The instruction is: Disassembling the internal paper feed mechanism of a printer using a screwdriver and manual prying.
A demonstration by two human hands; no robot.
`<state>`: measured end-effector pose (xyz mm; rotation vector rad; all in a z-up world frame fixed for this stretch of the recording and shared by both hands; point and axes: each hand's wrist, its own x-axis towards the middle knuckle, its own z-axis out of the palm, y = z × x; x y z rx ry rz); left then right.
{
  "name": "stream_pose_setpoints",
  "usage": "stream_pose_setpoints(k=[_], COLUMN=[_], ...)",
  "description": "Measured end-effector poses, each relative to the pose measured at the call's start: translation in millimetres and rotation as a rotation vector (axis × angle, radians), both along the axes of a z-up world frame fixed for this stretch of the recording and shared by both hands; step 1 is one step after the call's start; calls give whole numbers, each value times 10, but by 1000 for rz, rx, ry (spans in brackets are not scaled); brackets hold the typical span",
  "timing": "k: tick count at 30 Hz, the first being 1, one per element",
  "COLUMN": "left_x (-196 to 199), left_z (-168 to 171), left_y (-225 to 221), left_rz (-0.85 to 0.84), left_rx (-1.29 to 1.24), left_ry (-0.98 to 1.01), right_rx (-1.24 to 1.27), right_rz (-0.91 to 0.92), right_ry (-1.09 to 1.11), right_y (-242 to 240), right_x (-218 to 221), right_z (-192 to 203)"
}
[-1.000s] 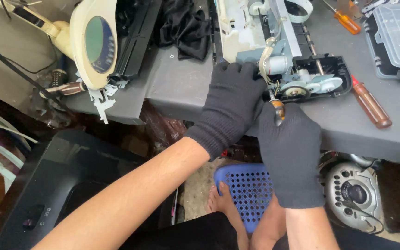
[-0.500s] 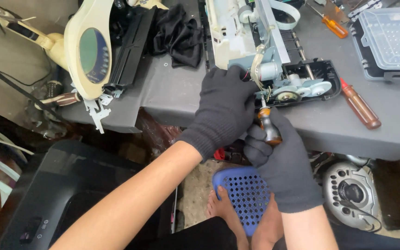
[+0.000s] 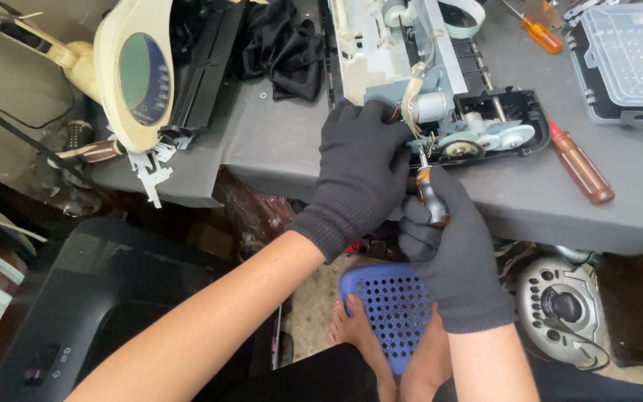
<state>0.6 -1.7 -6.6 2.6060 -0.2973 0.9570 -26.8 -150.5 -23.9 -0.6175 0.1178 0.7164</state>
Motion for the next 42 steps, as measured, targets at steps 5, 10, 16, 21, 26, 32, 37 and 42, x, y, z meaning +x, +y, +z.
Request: stream_pose_setpoints(k=[5, 10, 16, 21, 26, 32, 37, 42], left_x=[-12, -53, -9, 22, 51, 97, 96, 94], left_z=[50, 97, 52, -11, -75, -172, -164, -209], left_y=[0, -22, -22, -4, 22, 36, 41, 87], left_rz=[-31, 7, 4, -15, -23, -22, -48, -67], left_rx=[-14, -12, 17, 58, 97, 114, 114, 102], left_ry=[4, 34, 29, 5, 23, 12, 5, -6], right_rx=[-110, -162, -234, -346, -616, -903, -941, -954], right_rz=[-75, -85, -84, -100, -157, -266, -274, -287], right_ry=[-66, -86, -96, -73, -121, -259, -242, -253], right_y=[-29, -61, -54, -15, 16, 131, 151, 106], right_x=[19, 46, 67, -7, 32, -51, -103, -180], right_z=[-51, -41, -11, 225, 165, 129, 240, 320])
